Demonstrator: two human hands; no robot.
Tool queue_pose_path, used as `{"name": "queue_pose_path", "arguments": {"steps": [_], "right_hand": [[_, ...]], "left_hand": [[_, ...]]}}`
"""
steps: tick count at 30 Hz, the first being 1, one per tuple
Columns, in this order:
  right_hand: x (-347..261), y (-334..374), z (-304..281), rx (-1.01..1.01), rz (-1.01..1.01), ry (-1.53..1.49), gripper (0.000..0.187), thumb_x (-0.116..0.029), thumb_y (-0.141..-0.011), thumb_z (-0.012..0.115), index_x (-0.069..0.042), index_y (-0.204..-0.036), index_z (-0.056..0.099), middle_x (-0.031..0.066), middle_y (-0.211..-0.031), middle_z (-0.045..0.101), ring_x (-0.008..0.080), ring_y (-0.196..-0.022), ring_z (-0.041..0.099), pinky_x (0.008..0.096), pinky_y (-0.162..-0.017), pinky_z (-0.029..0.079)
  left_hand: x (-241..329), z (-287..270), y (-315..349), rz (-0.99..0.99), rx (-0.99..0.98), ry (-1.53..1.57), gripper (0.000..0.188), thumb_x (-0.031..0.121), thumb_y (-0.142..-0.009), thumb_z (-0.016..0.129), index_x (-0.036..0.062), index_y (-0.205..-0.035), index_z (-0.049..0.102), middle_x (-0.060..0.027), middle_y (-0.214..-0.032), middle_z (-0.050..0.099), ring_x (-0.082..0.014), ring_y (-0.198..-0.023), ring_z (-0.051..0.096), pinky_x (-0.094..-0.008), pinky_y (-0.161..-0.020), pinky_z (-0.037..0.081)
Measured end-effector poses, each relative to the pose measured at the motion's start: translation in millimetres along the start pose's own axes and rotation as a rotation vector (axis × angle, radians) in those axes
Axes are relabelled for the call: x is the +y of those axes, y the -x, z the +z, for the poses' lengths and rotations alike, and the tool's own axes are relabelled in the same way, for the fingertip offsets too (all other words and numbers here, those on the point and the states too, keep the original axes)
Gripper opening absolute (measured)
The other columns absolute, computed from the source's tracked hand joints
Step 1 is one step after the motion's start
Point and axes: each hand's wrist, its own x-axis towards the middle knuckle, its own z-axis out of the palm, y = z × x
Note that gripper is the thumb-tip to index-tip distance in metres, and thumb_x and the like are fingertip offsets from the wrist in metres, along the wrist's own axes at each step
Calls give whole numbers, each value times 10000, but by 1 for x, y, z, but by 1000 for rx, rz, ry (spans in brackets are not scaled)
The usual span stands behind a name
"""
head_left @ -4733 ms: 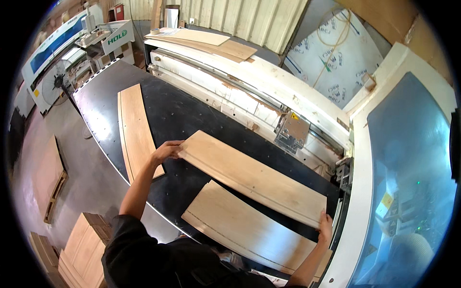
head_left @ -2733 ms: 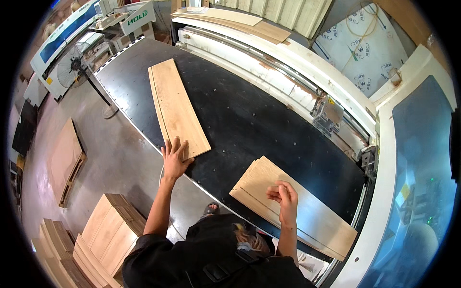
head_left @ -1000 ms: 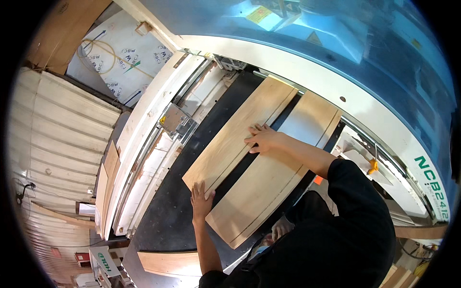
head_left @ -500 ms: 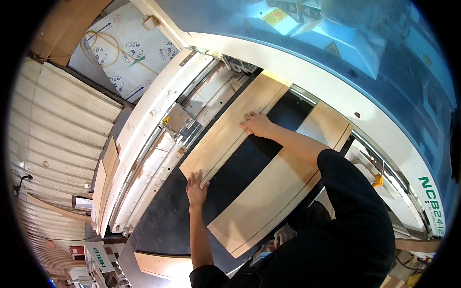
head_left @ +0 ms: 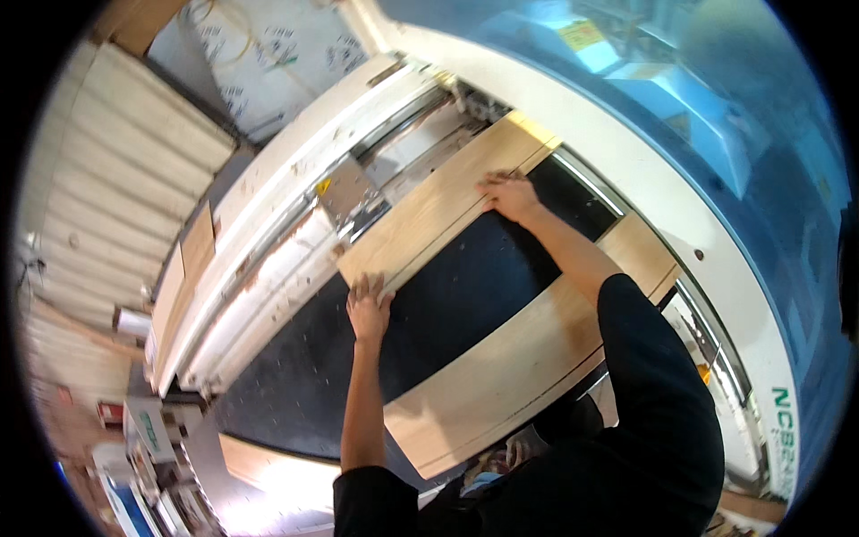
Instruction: The person places wood panels onto a conveyor machine, cleans them using an air blower tool, and stacks the panels onto a pallet.
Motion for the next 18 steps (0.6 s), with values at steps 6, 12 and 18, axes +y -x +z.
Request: {"name": "queue_pose_path", "arguments": {"steps": [6, 12, 18], "right_hand": [[0, 1, -8, -8, 24, 23, 558, -470, -856, 695, -347, -1393, 601, -42, -1497, 533, 192, -1416, 447, 497, -1182, 297], [21, -10, -17, -44, 161, 113, 611, -513, -848, 691, -349, -1424, 568, -42, -1535, 492, 176, -1438, 417, 497, -1205, 273], [43, -20, -24, -37, 179, 28, 587, -475, -854, 717, -319, -1407, 594, -27, -1506, 523, 170, -1413, 445, 471, -1186, 318]], "left_hand": [[5, 12, 5, -118, 26, 42, 515, 393, -897, 718, 326, -1395, 608, -103, -1560, 444, -429, -1432, 362, -667, -1127, 276], [26, 37, -18, -402, 146, 131, 583, 499, -870, 729, 367, -1419, 585, -278, -1600, 289, -584, -1463, 182, -695, -1160, 179], [28, 45, -34, -273, 210, 231, 579, 522, -856, 731, 344, -1395, 614, -319, -1561, 334, -449, -1473, 300, -541, -1216, 202]]}}
